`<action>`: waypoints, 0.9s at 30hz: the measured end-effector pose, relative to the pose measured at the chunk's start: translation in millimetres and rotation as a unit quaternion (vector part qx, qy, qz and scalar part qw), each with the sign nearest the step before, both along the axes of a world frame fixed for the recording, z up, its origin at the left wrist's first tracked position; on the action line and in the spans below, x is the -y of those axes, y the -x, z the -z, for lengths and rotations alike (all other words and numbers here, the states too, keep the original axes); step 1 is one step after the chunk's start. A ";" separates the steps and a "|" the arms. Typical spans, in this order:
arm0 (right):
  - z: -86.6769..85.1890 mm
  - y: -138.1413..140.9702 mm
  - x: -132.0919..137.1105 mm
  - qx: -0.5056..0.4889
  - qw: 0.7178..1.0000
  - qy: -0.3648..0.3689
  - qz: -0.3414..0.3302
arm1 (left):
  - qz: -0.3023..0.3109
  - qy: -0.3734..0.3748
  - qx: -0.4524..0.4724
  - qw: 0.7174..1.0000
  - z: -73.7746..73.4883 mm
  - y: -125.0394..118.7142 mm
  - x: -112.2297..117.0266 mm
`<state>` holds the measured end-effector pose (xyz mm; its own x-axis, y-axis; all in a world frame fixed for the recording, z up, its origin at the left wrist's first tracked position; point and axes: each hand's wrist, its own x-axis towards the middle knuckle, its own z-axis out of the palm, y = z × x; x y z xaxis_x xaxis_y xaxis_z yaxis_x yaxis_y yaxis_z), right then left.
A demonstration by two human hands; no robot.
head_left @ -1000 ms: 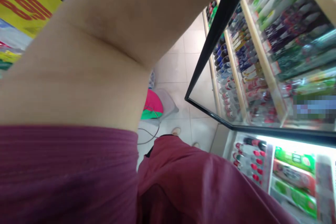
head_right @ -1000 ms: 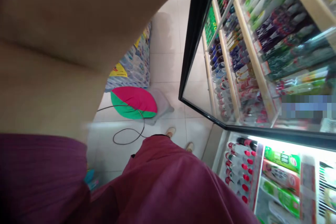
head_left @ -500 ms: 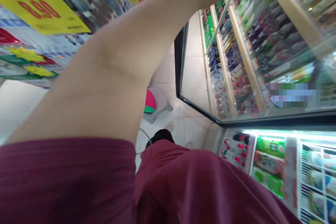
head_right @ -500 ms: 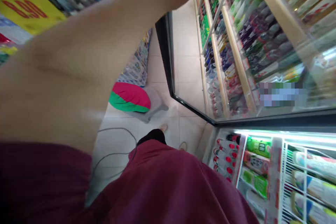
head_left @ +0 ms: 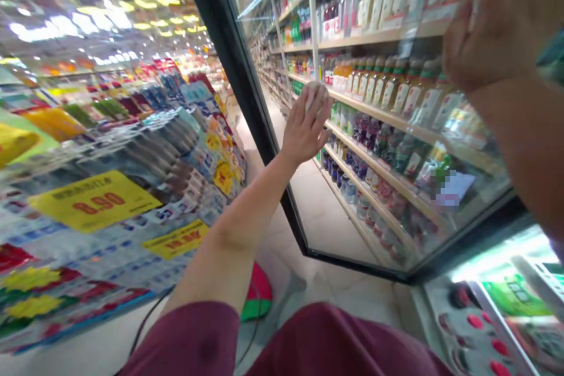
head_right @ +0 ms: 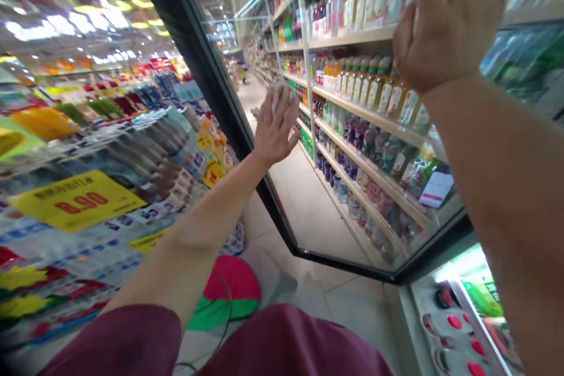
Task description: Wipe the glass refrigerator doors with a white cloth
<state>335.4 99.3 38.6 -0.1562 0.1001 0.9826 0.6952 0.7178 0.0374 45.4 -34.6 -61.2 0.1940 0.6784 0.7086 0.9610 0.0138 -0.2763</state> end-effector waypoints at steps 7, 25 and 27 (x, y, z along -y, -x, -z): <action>-0.5 -0.8 -14.7 0.077 0.996 -0.024 0.039 | 0.025 -0.132 -0.004 0.991 -15.6 48.9 -1.0; 5.4 8.9 -8.5 0.047 0.996 -0.043 0.066 | 0.138 -0.123 -0.115 0.976 -10.0 34.5 -5.8; 5.7 8.3 -8.2 0.048 0.995 -0.048 0.071 | 0.127 -0.131 -0.105 0.978 -18.6 43.2 -1.1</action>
<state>327.1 107.6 32.9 -0.2407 0.0333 0.9700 0.7791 0.6026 0.1727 2.2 -33.5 -42.7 0.4919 0.3898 0.7785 0.8654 -0.1213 -0.4861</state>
